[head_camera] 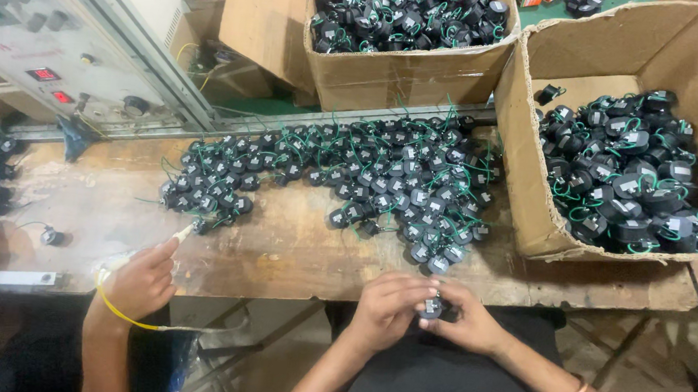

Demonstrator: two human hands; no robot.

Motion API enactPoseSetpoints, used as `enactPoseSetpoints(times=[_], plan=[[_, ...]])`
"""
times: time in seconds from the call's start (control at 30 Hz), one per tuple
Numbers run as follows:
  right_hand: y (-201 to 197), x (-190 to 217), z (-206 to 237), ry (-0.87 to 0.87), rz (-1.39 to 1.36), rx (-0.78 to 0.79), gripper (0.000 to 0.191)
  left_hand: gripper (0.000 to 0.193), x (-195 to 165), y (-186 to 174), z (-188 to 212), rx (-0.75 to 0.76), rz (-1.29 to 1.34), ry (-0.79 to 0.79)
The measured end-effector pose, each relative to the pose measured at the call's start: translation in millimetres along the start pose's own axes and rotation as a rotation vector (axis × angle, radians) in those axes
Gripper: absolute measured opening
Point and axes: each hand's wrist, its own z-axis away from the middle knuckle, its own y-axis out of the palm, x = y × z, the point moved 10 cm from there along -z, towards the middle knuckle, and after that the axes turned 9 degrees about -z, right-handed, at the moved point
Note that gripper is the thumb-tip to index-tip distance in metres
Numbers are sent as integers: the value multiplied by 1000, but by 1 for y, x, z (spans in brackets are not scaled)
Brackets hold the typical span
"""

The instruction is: The person picks up black power adapters with green wires from the workbench, handles and turns each unit in their hands, and places them into cardboard boxes on the bench. They work through the pile of adapters one at a time, moving finished units into the boxes.

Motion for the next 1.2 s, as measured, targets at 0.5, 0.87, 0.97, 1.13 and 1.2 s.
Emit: enactPoseSetpoints(times=[0.5, 0.87, 0.97, 1.13, 1.2], plan=[[10, 28, -6, -108, 105, 49, 35, 15, 57, -51, 32, -404, 0, -319], [1, 5, -2, -30, -133, 63, 33, 27, 121, -74, 26, -244, -616, -560], [2, 8, -2, -33, -175, 81, 32, 17, 138, -84, 46, -277, -524, -648], [-5, 14, -7, -33, -212, 13, 29, 7, 152, -80, 67, -478, 174, -704], [-4, 0, -8, 126, -525, -41, 49, 7, 128, -65, 56, -449, 531, -542]])
